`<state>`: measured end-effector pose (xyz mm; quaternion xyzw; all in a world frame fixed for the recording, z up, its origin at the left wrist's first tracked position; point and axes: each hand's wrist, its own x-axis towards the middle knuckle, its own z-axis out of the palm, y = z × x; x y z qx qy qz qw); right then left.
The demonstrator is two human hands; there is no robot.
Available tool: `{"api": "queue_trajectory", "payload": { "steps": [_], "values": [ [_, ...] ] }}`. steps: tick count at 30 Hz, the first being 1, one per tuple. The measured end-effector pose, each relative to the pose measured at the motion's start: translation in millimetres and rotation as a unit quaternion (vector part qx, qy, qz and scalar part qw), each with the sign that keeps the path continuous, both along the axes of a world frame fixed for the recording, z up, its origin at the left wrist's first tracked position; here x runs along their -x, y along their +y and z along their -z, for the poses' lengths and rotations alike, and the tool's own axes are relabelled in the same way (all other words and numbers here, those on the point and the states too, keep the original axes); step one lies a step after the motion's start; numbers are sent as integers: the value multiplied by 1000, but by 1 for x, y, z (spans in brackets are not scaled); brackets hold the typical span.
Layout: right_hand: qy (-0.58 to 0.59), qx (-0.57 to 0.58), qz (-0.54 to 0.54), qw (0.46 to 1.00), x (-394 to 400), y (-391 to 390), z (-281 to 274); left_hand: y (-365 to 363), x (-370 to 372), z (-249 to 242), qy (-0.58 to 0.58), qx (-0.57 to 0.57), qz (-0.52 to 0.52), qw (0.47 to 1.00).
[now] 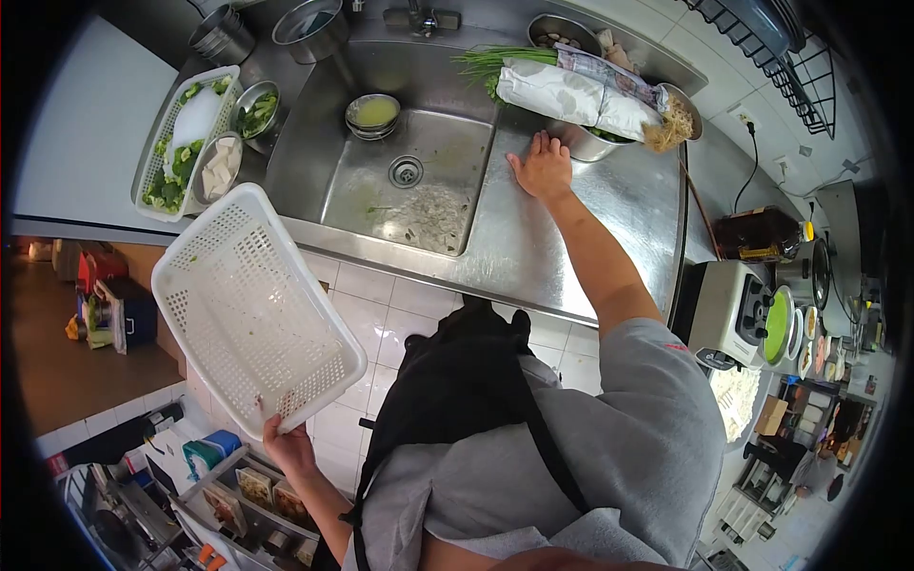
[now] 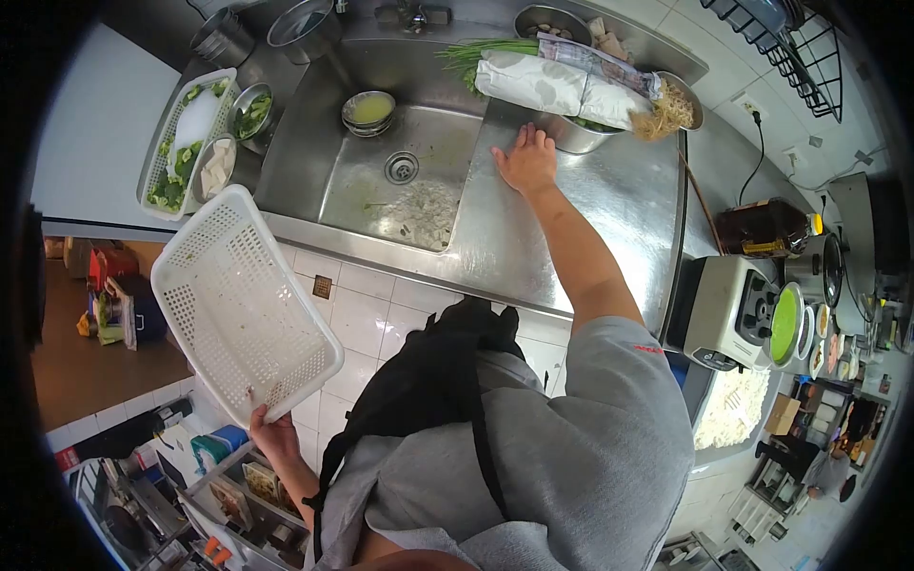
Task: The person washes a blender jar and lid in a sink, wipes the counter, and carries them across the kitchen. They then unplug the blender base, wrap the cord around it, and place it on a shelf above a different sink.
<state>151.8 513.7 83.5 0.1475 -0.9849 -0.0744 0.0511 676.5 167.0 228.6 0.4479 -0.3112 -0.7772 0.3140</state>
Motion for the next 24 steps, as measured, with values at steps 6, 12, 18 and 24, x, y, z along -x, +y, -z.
{"api": "queue_trajectory", "payload": {
  "steps": [6,12,18,24],
  "values": [
    [15,23,-64,998,9,21,-5,3,-5,-1,14,10,1,1000],
    [6,7,26,1000,-5,15,-1,8,-14,0,0,23,-2,1000],
    [44,195,-26,979,-68,51,-18,13,-23,6,-11,2,-7,1000],
    [77,195,297,931,-35,119,24,8,-16,4,-16,23,-14,1000]
  ]
}}
